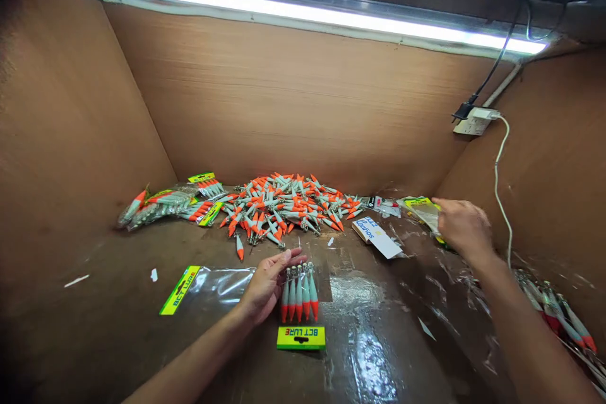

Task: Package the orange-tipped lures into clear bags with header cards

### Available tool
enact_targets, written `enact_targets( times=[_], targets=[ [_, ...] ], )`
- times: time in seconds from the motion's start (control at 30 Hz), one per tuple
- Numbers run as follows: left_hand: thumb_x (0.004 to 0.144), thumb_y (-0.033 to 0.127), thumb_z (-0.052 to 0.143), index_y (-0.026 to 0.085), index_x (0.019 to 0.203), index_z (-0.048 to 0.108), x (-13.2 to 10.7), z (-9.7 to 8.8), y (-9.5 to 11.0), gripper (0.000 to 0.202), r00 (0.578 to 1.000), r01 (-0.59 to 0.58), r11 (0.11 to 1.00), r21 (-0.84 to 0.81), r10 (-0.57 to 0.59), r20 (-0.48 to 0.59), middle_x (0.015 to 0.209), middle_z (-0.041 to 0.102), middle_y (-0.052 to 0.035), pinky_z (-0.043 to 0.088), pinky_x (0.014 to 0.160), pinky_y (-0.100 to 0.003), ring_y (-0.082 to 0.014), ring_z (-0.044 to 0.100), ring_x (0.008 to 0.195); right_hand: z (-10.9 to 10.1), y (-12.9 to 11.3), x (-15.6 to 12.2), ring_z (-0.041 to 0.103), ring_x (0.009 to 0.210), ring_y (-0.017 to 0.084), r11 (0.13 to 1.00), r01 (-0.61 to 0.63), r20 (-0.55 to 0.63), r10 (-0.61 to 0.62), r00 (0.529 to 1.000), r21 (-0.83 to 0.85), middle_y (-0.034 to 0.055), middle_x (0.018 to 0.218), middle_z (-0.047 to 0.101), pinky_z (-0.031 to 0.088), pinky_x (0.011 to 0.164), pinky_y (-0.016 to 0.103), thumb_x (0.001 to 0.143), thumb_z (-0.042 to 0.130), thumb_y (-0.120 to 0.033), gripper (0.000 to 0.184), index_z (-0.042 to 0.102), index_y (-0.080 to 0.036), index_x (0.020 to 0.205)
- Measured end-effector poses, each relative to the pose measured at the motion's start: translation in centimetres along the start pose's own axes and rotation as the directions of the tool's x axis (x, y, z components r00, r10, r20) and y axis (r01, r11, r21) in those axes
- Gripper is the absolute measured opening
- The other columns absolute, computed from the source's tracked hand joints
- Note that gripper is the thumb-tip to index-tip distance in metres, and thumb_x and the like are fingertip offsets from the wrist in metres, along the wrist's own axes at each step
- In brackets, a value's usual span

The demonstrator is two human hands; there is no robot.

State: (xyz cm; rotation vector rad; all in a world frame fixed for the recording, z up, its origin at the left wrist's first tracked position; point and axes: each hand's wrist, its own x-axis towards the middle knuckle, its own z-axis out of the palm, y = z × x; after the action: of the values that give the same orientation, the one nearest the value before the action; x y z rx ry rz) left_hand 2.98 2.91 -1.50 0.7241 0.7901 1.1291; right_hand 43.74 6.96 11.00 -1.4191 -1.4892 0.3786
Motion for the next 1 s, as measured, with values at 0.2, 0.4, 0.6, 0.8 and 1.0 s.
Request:
enact_targets(
  times=[0.2, 0.4, 0.6, 0.8, 1.0],
  targets=[
    [0.085, 0.048, 0.072, 0.011, 0.12, 0.068, 0.1, 1.0, -0.3, 0.052, 0.999, 0.002, 0.999, 0.039, -0.004, 0.041, 0.112, 0.074, -0.0178, 0.052, 0.082, -0.033, -0.025, 0.069, 0.095, 2.9, -1.0, -5.3, 0.071, 0.075, 0.023, 0.945, -0.121, 0.183, 0.067, 0.981, 0.304, 0.0155, 0.096, 0.077, 0.05, 0.071, 0.04, 0.078, 0.074, -0.048, 0.04, 0.077, -0.022, 0.108],
    [0.08, 0.059, 0.072, 0.013, 0.122, 0.067, -0.5, 2.2, -0.5, 0.062, 0.99, 0.004, 0.995, 0.099, -0.017, 0.138, 0.109, 0.074, -0.0173, 0.052, 0.081, -0.036, -0.0295, 0.068, 0.098, 17.0, -3.7, -9.6, 0.065, 0.084, 0.021, 0.941, -0.226, 0.625, 0.02, 0.781, 0.253, 0.0074, 0.097, 0.075, 0.049, 0.075, 0.032, 0.084, 0.068, -0.049, 0.042, 0.074, -0.017, 0.111],
    [0.064, 0.043, 0.088, 0.016, 0.111, 0.067, -0.2, -0.5, -0.5, 0.058, 0.981, -0.057, 0.905, 0.421, -0.028, 0.193, 0.097, 0.072, -0.0073, 0.047, 0.072, -0.026, -0.0213, 0.066, 0.088, 19.2, -3.5, -9.2, 0.048, 0.059, 0.012, 0.882, -0.284, 0.576, 0.017, 0.817, 0.377, -0.0009, 0.065, 0.059, 0.038, 0.059, 0.025, 0.078, 0.073, -0.048, 0.034, 0.073, -0.014, 0.079],
    [0.068, 0.046, 0.082, 0.014, 0.075, 0.065, 0.6, -0.8, -1.4, 0.038, 0.99, -0.089, 0.854, 0.513, 0.021, 0.138, 0.07, 0.064, 0.0002, 0.038, 0.06, -0.023, -0.0146, 0.056, 0.064, 18.9, -3.2, -9.4, 0.046, 0.06, 0.012, 0.852, -0.34, 0.531, 0.088, 0.843, 0.397, -0.0006, 0.067, 0.058, 0.038, 0.059, 0.026, 0.075, 0.075, -0.05, 0.035, 0.073, -0.015, 0.08],
    [0.071, 0.052, 0.079, 0.015, 0.087, 0.067, -0.4, -0.1, -2.1, 0.042, 0.996, -0.063, 0.893, 0.446, 0.03, 0.083, 0.079, 0.069, -0.0027, 0.043, 0.063, -0.024, -0.018, 0.063, 0.071, 19.5, -2.4, -10.1, 0.049, 0.061, 0.014, 0.892, -0.286, 0.449, 0.109, 0.887, 0.349, 0.0005, 0.067, 0.061, 0.038, 0.059, 0.027, 0.079, 0.071, -0.052, 0.037, 0.074, -0.015, 0.081]
  ],
)
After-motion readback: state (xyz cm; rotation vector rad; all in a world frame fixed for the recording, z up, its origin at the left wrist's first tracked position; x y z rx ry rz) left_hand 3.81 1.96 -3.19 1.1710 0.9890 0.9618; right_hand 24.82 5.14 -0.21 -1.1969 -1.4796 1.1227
